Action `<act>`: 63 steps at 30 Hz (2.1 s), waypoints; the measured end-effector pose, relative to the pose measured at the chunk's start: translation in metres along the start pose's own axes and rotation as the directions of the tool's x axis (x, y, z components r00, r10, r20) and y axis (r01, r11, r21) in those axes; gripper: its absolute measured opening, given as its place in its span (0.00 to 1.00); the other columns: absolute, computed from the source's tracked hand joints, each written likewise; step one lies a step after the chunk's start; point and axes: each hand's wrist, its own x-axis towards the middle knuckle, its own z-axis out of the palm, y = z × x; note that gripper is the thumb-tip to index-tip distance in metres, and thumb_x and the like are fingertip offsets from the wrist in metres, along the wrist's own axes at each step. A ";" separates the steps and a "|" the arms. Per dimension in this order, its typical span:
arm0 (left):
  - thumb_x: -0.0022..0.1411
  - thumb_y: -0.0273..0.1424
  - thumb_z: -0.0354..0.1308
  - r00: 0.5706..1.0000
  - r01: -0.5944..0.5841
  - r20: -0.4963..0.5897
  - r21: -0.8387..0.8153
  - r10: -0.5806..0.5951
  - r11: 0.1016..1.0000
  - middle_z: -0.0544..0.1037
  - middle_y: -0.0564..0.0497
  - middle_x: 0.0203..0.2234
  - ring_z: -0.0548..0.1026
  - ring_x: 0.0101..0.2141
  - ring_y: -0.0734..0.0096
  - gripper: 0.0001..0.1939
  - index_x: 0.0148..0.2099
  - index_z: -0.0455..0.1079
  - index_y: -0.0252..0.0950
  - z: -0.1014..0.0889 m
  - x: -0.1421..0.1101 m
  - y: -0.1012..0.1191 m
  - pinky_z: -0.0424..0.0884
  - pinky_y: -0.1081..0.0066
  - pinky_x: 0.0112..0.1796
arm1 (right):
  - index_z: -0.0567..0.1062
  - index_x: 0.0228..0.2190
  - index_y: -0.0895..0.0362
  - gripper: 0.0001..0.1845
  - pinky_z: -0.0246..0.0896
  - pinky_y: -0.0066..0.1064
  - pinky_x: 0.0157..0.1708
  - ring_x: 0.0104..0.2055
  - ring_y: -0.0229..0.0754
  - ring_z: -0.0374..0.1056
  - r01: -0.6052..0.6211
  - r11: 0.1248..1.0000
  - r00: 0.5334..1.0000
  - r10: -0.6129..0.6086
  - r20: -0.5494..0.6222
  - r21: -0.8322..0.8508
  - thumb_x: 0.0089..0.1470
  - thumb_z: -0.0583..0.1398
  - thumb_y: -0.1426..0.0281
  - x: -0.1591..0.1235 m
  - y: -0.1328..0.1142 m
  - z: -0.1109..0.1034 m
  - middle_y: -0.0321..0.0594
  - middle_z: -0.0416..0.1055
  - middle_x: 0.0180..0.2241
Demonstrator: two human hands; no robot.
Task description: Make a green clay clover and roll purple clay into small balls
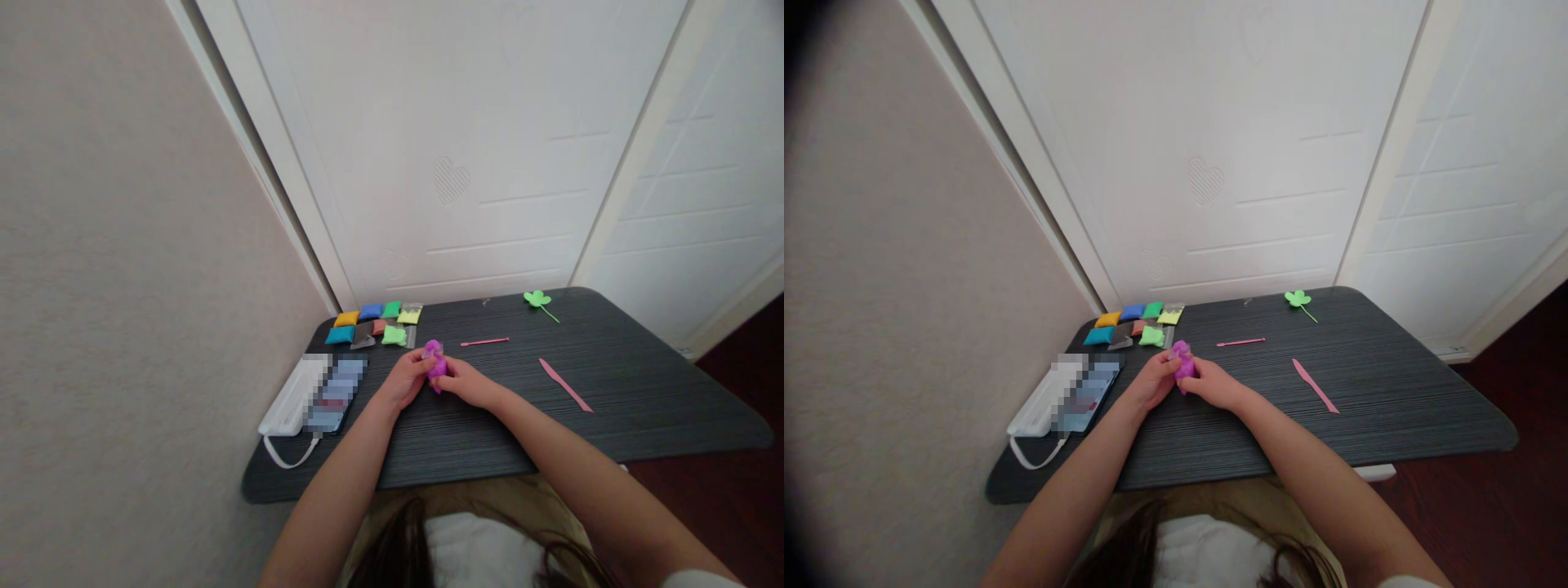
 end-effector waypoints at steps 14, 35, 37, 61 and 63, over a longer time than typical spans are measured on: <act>0.49 0.31 0.56 0.862 -0.210 -0.082 0.840 0.500 0.500 0.71 0.52 0.31 0.67 0.36 0.71 0.04 0.28 0.68 0.36 -0.004 0.000 0.009 0.61 0.70 0.41 | 0.67 0.40 0.54 0.13 0.59 0.31 0.34 0.38 0.39 0.62 0.174 0.948 0.877 -0.272 -0.396 -0.266 0.51 0.53 0.65 -0.005 -0.008 -0.015 0.40 0.66 0.37; 0.51 0.29 0.54 0.906 -0.061 0.051 0.998 0.420 0.010 0.72 0.52 0.33 0.68 0.36 0.70 0.09 0.37 0.66 0.37 -0.007 0.002 -0.004 0.63 0.72 0.38 | 0.66 0.35 0.55 0.12 0.59 0.34 0.40 0.39 0.40 0.62 0.188 0.879 0.880 -0.349 -0.322 -0.437 0.45 0.58 0.70 -0.003 -0.001 -0.003 0.39 0.67 0.35; 0.51 0.28 0.53 0.910 -0.051 0.049 0.999 0.411 -0.007 0.72 0.52 0.32 0.67 0.35 0.70 0.07 0.36 0.65 0.37 -0.006 0.002 -0.003 0.63 0.72 0.37 | 0.66 0.37 0.55 0.13 0.58 0.35 0.42 0.40 0.40 0.62 0.191 0.874 0.886 -0.350 -0.306 -0.447 0.45 0.58 0.70 -0.004 -0.002 -0.001 0.39 0.67 0.36; 0.51 0.29 0.52 0.914 -0.075 0.090 0.996 0.396 -0.052 0.71 0.50 0.31 0.67 0.35 0.68 0.06 0.34 0.64 0.36 -0.007 0.001 0.000 0.62 0.70 0.36 | 0.70 0.34 0.55 0.10 0.59 0.31 0.35 0.34 0.38 0.64 0.121 0.966 0.939 -0.185 -0.290 -0.227 0.46 0.56 0.68 -0.005 -0.005 -0.013 0.37 0.70 0.32; 0.52 0.30 0.52 0.917 -0.060 0.078 0.997 0.391 -0.057 0.71 0.50 0.29 0.67 0.34 0.68 0.04 0.33 0.64 0.36 -0.007 0.002 0.000 0.62 0.70 0.34 | 0.69 0.37 0.55 0.13 0.58 0.33 0.38 0.36 0.39 0.64 0.155 0.930 0.927 -0.253 -0.277 -0.333 0.45 0.57 0.70 -0.006 -0.005 -0.011 0.38 0.69 0.34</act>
